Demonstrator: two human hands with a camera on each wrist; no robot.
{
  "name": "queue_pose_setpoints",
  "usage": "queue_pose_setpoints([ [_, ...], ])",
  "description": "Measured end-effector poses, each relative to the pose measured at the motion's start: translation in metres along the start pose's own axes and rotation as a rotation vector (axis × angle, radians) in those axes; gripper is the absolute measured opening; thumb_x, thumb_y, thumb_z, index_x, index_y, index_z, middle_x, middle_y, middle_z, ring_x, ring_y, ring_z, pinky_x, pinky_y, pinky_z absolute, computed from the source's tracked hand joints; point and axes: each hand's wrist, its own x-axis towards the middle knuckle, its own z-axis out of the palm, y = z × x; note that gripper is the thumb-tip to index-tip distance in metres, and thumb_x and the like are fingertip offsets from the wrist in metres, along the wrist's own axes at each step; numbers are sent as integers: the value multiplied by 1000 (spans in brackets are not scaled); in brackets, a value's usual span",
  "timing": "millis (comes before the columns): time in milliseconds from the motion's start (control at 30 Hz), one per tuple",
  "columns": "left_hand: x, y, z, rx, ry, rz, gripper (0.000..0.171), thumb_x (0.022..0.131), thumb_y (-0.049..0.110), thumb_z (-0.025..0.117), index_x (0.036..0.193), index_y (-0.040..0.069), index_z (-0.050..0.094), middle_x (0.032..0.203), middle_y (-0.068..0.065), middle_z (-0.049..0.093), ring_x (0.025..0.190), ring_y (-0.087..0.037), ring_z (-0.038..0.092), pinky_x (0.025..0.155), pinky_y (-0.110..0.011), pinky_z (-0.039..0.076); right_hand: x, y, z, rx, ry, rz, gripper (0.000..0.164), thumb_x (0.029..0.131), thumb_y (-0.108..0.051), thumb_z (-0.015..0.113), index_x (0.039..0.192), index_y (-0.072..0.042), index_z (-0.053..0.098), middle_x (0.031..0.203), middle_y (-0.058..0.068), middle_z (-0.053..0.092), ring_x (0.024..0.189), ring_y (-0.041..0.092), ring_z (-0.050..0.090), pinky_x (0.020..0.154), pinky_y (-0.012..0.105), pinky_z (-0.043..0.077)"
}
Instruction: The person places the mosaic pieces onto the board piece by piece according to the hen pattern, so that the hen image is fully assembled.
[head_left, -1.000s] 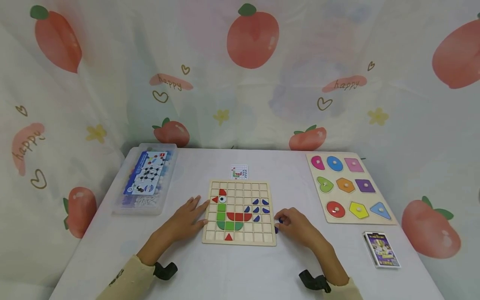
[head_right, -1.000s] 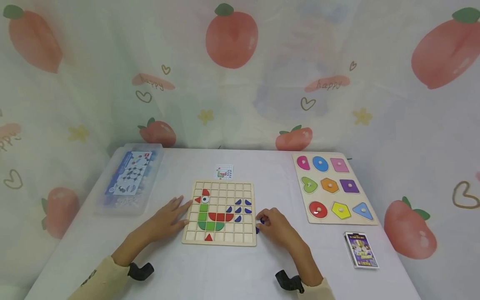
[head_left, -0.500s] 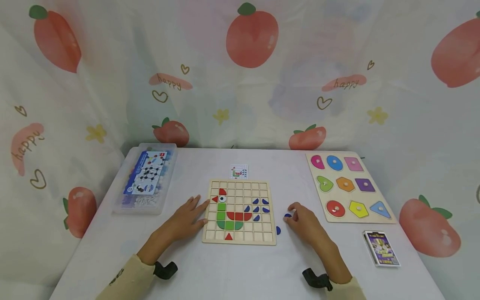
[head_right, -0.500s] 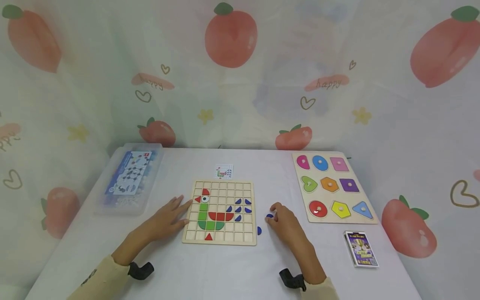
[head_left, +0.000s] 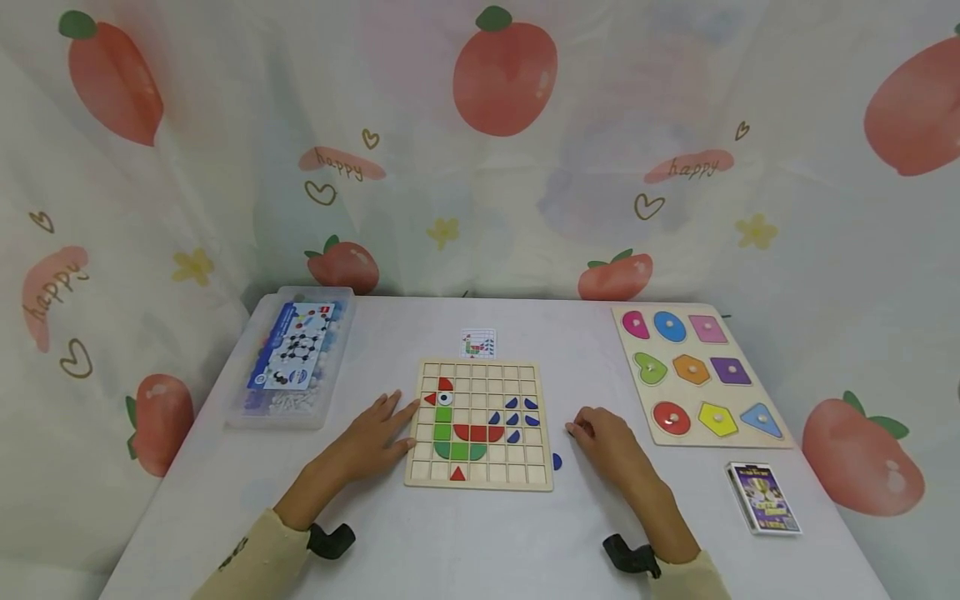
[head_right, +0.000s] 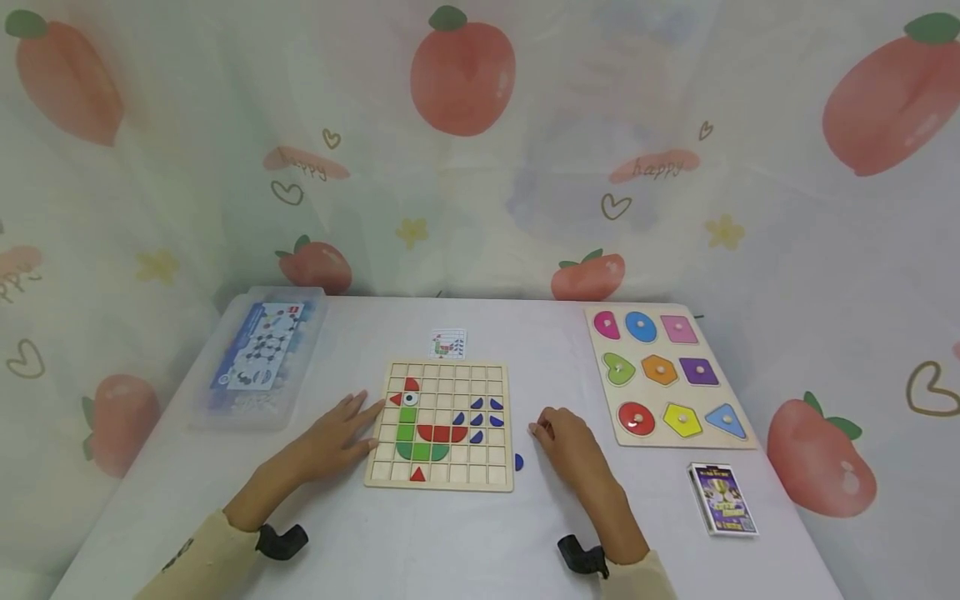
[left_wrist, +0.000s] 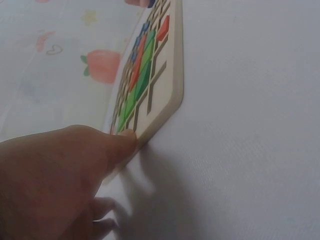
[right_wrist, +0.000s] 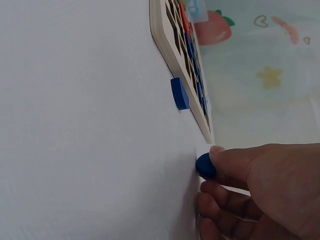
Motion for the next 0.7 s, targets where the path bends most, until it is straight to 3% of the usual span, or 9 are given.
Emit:
queue_pose_setpoints([
  [200, 1, 0, 0, -8, 2, -4, 67, 104, 38, 63, 165, 20, 39, 173, -18, 26, 161, -44, 20, 125, -64, 28, 4, 6, -2, 23, 29, 52, 16, 102, -16, 70, 107, 0, 72, 83, 6, 66, 77, 19, 60, 76, 36, 60],
  [533, 1, 1, -1, -3, -4, -7, 67, 105, 39, 62, 165, 20, 39, 174, -18, 26, 161, -44, 19, 126, -63, 27, -1, 7, -11, 51, -67, 94, 15, 98, -10, 73, 107, 0, 68, 91, 9, 61, 84, 21, 58, 80, 39, 59],
  [700, 1, 1, 0, -7, -2, -5, 67, 105, 38, 63, 165, 20, 39, 173, -18, 26, 161, -44, 20, 125, -63, 28, -3, 3, -12, 50, -64, 93, 15, 98, -10, 73, 107, 0, 68, 93, 10, 61, 85, 22, 60, 83, 42, 61],
])
